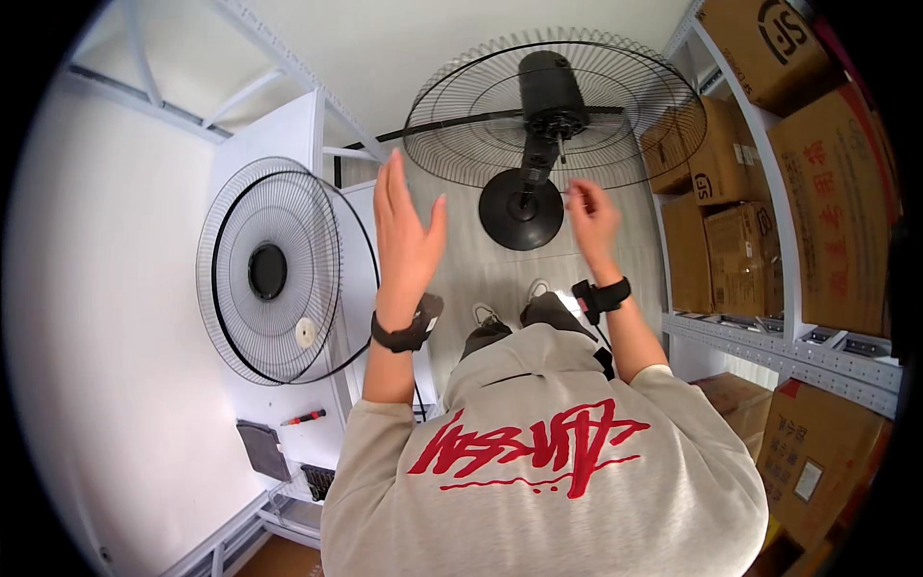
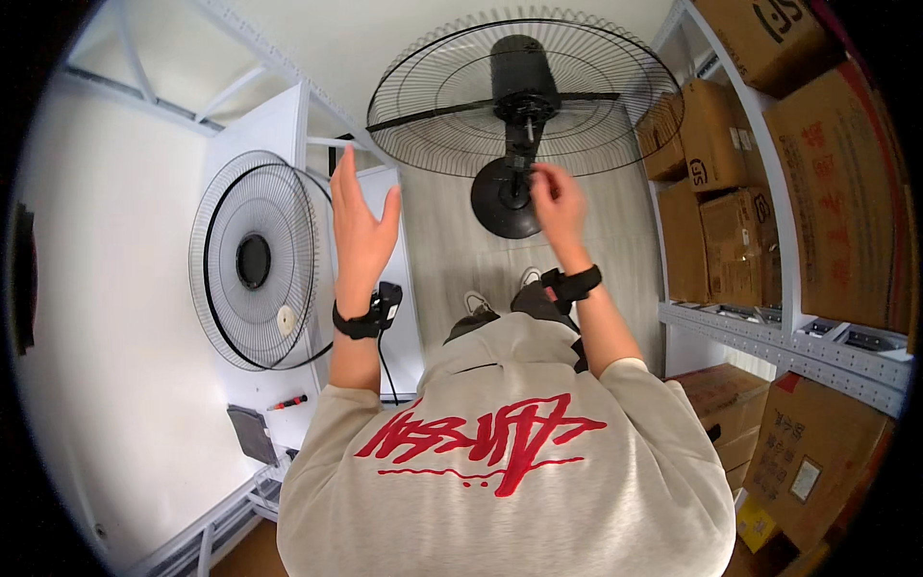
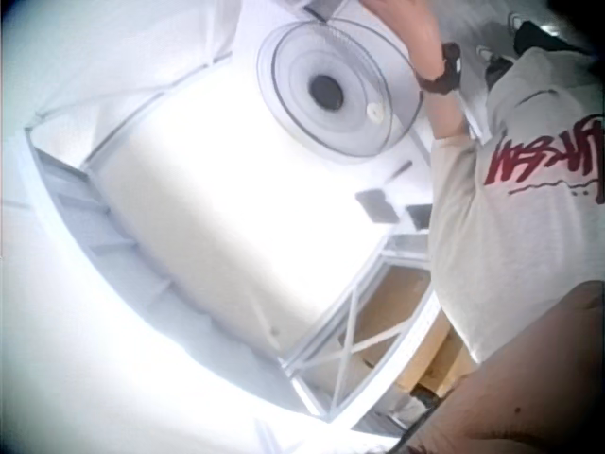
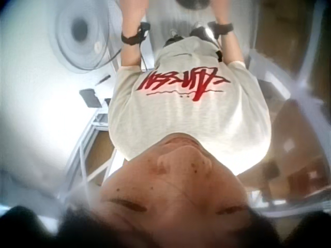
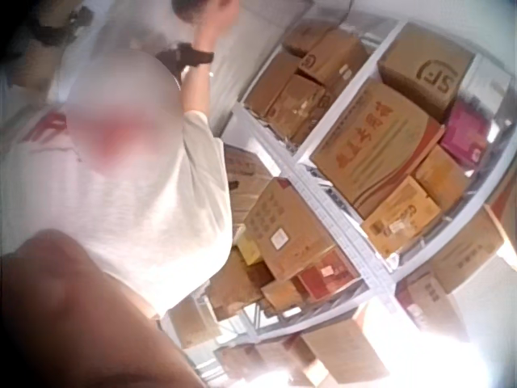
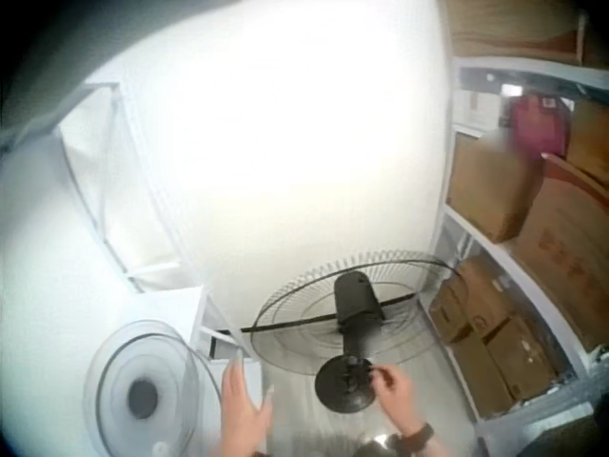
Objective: The person assembles a standing fan by first using a screwdriver to secure the front grill to the fan housing. They then attach the fan blades to the motor hub and secure them with a nut. Finally, they attach the rear grill to complete the assembly.
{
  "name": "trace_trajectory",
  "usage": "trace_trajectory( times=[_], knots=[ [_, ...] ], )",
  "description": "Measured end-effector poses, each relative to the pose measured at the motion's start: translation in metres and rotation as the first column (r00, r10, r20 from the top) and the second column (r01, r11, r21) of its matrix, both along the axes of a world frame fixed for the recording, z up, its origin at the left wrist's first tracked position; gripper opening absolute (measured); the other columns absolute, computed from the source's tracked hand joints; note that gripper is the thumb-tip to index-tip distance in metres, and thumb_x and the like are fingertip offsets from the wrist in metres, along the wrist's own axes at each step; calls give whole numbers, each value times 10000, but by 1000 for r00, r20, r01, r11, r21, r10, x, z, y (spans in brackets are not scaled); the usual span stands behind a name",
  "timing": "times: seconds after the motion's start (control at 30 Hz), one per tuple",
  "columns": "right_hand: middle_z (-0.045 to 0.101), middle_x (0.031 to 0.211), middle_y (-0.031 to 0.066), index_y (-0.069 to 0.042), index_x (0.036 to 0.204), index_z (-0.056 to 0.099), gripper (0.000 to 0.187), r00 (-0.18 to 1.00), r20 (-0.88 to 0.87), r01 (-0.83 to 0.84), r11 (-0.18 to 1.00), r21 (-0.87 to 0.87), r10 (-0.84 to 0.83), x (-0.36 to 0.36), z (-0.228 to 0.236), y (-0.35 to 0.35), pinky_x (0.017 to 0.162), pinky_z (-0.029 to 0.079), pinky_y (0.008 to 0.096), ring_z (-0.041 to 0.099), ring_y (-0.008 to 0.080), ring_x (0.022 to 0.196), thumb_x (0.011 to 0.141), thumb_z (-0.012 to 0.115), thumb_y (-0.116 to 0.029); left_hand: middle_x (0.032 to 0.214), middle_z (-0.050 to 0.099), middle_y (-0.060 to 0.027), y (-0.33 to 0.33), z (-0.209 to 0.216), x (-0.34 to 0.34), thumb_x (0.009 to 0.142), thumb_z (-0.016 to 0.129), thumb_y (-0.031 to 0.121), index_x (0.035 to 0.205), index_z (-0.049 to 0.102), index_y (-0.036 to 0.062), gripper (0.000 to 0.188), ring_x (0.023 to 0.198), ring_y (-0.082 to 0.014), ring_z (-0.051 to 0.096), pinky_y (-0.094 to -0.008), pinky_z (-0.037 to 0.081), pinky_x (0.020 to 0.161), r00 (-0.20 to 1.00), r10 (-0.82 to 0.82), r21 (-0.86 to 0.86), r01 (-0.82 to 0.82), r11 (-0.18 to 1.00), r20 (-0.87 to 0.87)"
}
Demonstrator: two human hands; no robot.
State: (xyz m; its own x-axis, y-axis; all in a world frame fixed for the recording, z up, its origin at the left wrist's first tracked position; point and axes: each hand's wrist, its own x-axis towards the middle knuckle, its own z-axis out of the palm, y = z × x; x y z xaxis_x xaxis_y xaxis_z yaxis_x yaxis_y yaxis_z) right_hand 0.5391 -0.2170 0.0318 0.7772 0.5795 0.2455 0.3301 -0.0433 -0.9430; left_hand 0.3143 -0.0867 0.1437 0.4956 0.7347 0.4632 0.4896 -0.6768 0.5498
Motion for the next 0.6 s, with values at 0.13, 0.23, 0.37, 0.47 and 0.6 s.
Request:
trace_trajectory(
  times=[0.13, 0.23, 0.37, 0.47, 0.6],
  knots=[
    [644, 913, 90, -21, 1061, 591, 232, 907, 141, 405, 914, -30, -397, 96, -34, -39, 768, 492, 331, 616, 179, 826, 862, 650, -125, 1437, 308, -254, 17, 15, 53, 856, 677, 163, 1456, 251, -6, 756, 1332, -402, 335, -450, 327, 1078, 998, -9, 42, 6, 999, 66],
    [600, 1011, 117, -16, 1068, 551, 336, 817, 202, 573, 797, -192, -540, 149, -58, -57, 868, 459, 394, 582, 231, 929, 823, 700, -190, 1443, 321, -238, 37, 28, 78, 854, 689, 182, 1459, 270, 13, 754, 1337, -394, 338, -459, 336, 1074, 996, 28, 198, -44, 979, 82],
    [518, 1256, 157, 20, 1230, 488, 550, 900, -95, 362, 850, -382, -425, 199, -101, -64, 921, 459, 387, 532, 259, 1116, 832, 707, -290, 1390, 432, -200, 62, 41, 108, 903, 616, 151, 1421, 359, 11, 595, 1304, -354, 406, -418, 358, 1056, 991, -126, 302, 106, 947, 49],
    [543, 1277, 169, 36, 1276, 492, 525, 888, -390, 124, 945, -303, -242, 204, -109, -46, 882, 507, 355, 568, 244, 1126, 893, 638, -293, 1314, 511, -175, 69, 33, 113, 943, 530, 108, 1359, 442, 11, 435, 1240, -332, 468, -403, 384, 1017, 978, -199, 226, 181, 957, 56],
    [680, 1071, 143, 33, 1150, 606, 351, 921, -298, 137, 924, -358, -252, 211, -121, -45, 738, 570, 330, 677, 209, 946, 970, 524, -257, 1226, 560, -158, 70, 19, 125, 959, 458, 60, 1266, 520, 17, 317, 1154, -331, 509, -418, 402, 972, 994, -24, 218, 1, 976, 106]
  ],
)
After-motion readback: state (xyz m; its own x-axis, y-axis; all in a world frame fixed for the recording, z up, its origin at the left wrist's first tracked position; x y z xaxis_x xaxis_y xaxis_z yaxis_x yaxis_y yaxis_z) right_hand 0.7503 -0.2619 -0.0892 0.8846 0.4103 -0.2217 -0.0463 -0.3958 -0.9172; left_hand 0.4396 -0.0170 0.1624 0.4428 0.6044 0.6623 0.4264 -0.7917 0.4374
